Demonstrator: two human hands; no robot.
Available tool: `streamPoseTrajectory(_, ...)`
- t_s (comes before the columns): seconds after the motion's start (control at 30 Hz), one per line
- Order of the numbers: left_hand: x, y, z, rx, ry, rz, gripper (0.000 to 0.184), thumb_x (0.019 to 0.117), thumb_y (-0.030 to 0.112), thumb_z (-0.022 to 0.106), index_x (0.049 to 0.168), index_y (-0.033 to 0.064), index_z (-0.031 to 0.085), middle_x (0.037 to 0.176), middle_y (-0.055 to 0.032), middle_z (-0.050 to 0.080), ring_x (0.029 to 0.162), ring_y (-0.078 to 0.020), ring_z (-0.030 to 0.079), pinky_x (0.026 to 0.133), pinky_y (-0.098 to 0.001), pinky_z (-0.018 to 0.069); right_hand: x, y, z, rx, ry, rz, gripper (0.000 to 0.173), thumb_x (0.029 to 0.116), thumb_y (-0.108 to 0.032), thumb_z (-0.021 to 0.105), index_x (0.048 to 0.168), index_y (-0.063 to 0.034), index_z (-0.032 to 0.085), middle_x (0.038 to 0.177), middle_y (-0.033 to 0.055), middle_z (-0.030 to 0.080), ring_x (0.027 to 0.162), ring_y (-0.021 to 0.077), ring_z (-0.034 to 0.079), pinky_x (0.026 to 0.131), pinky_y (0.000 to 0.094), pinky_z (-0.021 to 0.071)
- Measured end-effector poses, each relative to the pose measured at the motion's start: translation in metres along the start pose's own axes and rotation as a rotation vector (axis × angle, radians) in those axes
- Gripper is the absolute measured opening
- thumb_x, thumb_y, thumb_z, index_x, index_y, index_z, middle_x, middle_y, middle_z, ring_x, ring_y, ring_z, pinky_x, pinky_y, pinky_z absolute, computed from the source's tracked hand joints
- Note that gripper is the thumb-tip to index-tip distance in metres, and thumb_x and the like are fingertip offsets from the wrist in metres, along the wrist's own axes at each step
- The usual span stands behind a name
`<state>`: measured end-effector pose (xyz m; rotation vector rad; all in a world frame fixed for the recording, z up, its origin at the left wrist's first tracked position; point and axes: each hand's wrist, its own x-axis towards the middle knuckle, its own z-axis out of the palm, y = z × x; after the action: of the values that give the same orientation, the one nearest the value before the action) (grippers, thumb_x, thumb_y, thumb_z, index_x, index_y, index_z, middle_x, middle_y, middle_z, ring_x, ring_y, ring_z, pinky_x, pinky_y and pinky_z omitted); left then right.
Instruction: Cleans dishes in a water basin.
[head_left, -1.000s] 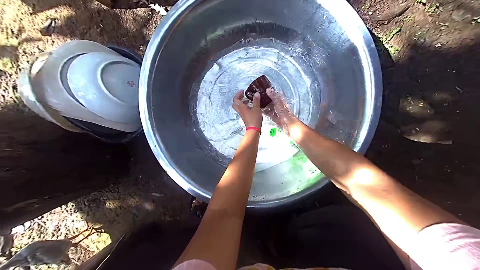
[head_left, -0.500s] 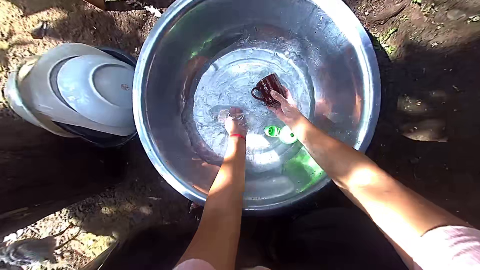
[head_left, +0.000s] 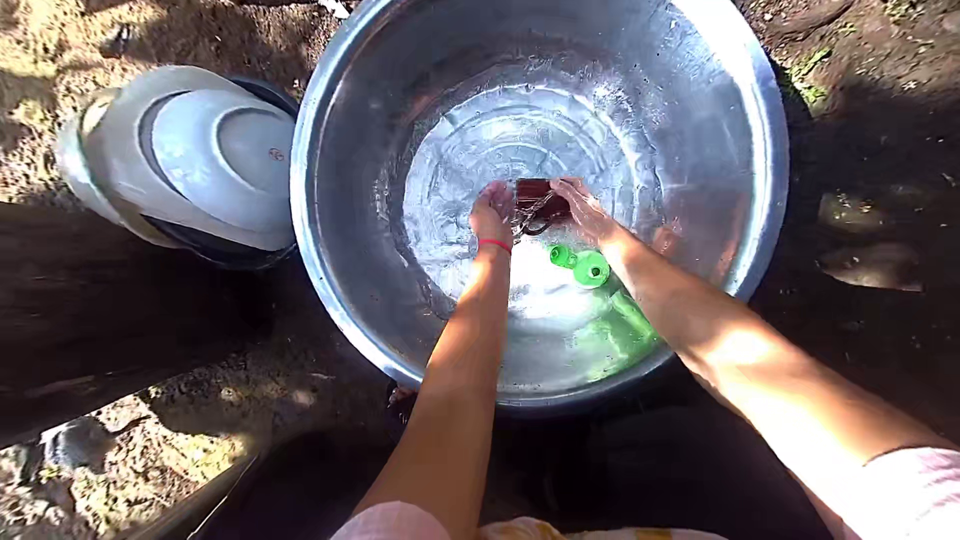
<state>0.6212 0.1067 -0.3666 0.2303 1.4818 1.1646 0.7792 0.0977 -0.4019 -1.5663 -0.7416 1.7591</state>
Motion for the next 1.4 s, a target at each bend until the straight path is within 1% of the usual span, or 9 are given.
streamPoseTrajectory(0.23, 0.019, -0.012, -0.063, 0.415, 0.550, -0.001, 0.040, 0.1108, 0.024, 0.039, 0.135, -0.0005, 0.059, 0.128, -0.0168, 0.065, 0.117, -0.0227, 0.061, 0.100, -0.0411, 0.0492, -0.002, 0.004, -0.006, 0.030, 0.057, 0.002, 0.054, 0.1105, -0.041, 0.037, 0.153, -0.0087, 0.037, 0.137, 0.0199, 0.057, 0.114, 0.0291, 0.063, 0.089, 0.0455, 0.0557)
streamPoseTrajectory(0.3, 0.013, -0.021, -0.032, 0.050, 0.235, -0.065, 0.035, 0.1115, 0.027, 0.031, 0.125, 0.0038, 0.054, 0.106, -0.0061, 0.061, 0.089, -0.0120, 0.059, 0.077, -0.0293, 0.0506, -0.006, 0.000, 0.003, -0.005, 0.051, 0.007, 0.053, 0.1111, -0.042, 0.034, 0.153, -0.0096, 0.036, 0.136, 0.0195, 0.057, 0.111, 0.0283, 0.064, 0.086, 0.0440, 0.0565)
streamPoseTrajectory(0.5, -0.018, 0.007, -0.007, 1.160, -0.684, 0.719, 0.043, 0.1077, 0.026, 0.049, 0.123, -0.0098, 0.067, 0.115, -0.0259, 0.072, 0.120, -0.0385, 0.066, 0.123, -0.0591, 0.0193, -0.005, -0.037, 0.004, 0.196, -0.051, 0.379, 0.067, 0.1039, -0.067, 0.024, 0.135, -0.0149, 0.052, 0.104, 0.0109, 0.064, 0.083, 0.0220, 0.065, 0.067, 0.0366, 0.0562)
streamPoseTrajectory(0.63, -0.015, 0.023, 0.019, 0.663, -0.472, 0.336, 0.041, 0.1119, 0.020, 0.039, 0.126, -0.0139, 0.055, 0.115, -0.0262, 0.066, 0.109, -0.0265, 0.066, 0.103, -0.0426, 0.0504, -0.004, -0.042, 0.010, 0.283, -0.254, 0.116, 0.072, 0.1054, -0.065, 0.014, 0.156, -0.0178, 0.035, 0.144, 0.0142, 0.055, 0.126, 0.0291, 0.059, 0.099, 0.0497, 0.0528)
streamPoseTrajectory(0.83, 0.007, 0.016, -0.030, 1.016, -0.094, 0.549, 0.051, 0.1111, 0.029, 0.033, 0.124, -0.0053, 0.067, 0.120, -0.0273, 0.069, 0.122, -0.0431, 0.061, 0.111, -0.0648, 0.0334, -0.001, -0.036, 0.010, 0.200, 0.088, -0.077, 0.054, 0.1096, -0.046, 0.037, 0.151, -0.0124, 0.041, 0.132, 0.0156, 0.060, 0.104, 0.0267, 0.066, 0.080, 0.0426, 0.0584)
streamPoseTrajectory(0.97, 0.017, -0.014, -0.059, 0.366, 0.441, 0.028, 0.044, 0.1122, 0.030, 0.037, 0.136, -0.0007, 0.058, 0.128, -0.0159, 0.065, 0.119, -0.0215, 0.060, 0.103, -0.0399, 0.0474, 0.003, -0.019, 0.001, 0.151, 0.290, 0.004, 0.061, 0.1090, -0.052, 0.035, 0.155, -0.0130, 0.038, 0.148, 0.0162, 0.051, 0.125, 0.0283, 0.056, 0.096, 0.0470, 0.0500)
streamPoseTrajectory(1.1, -0.006, 0.000, 0.000, -0.154, -0.062, -0.050, 0.041, 0.1131, 0.023, 0.024, 0.136, -0.0018, 0.047, 0.122, -0.0107, 0.063, 0.107, -0.0144, 0.062, 0.095, -0.0302, 0.0499, 0.003, -0.008, 0.018, 0.087, 0.210, -0.011, 0.058, 0.1097, -0.044, 0.042, 0.154, -0.0077, 0.038, 0.142, 0.0184, 0.055, 0.120, 0.0266, 0.060, 0.095, 0.0435, 0.0521)
streamPoseTrajectory(1.27, 0.022, 0.008, -0.062, 0.507, 0.438, 0.249, 0.044, 0.1122, 0.023, 0.035, 0.142, -0.0004, 0.057, 0.143, -0.0212, 0.058, 0.137, -0.0300, 0.052, 0.116, -0.0461, 0.0373, 0.003, -0.011, 0.009, 0.024, 0.124, -0.022, 0.055, 0.1117, -0.046, 0.030, 0.154, -0.0108, 0.040, 0.143, 0.0184, 0.054, 0.120, 0.0298, 0.061, 0.093, 0.0477, 0.0545)
streamPoseTrajectory(1.4, 0.019, -0.018, -0.047, 0.221, 0.212, 0.044, 0.034, 0.1119, 0.021, 0.036, 0.129, 0.0005, 0.057, 0.115, -0.0118, 0.062, 0.100, -0.0161, 0.058, 0.087, -0.0335, 0.0506, 0.000, -0.009, 0.022, 0.029, 0.174, 0.013, 0.053, 0.1116, -0.045, 0.033, 0.152, -0.0115, 0.042, 0.142, 0.0188, 0.054, 0.119, 0.0306, 0.061, 0.092, 0.0481, 0.0550)
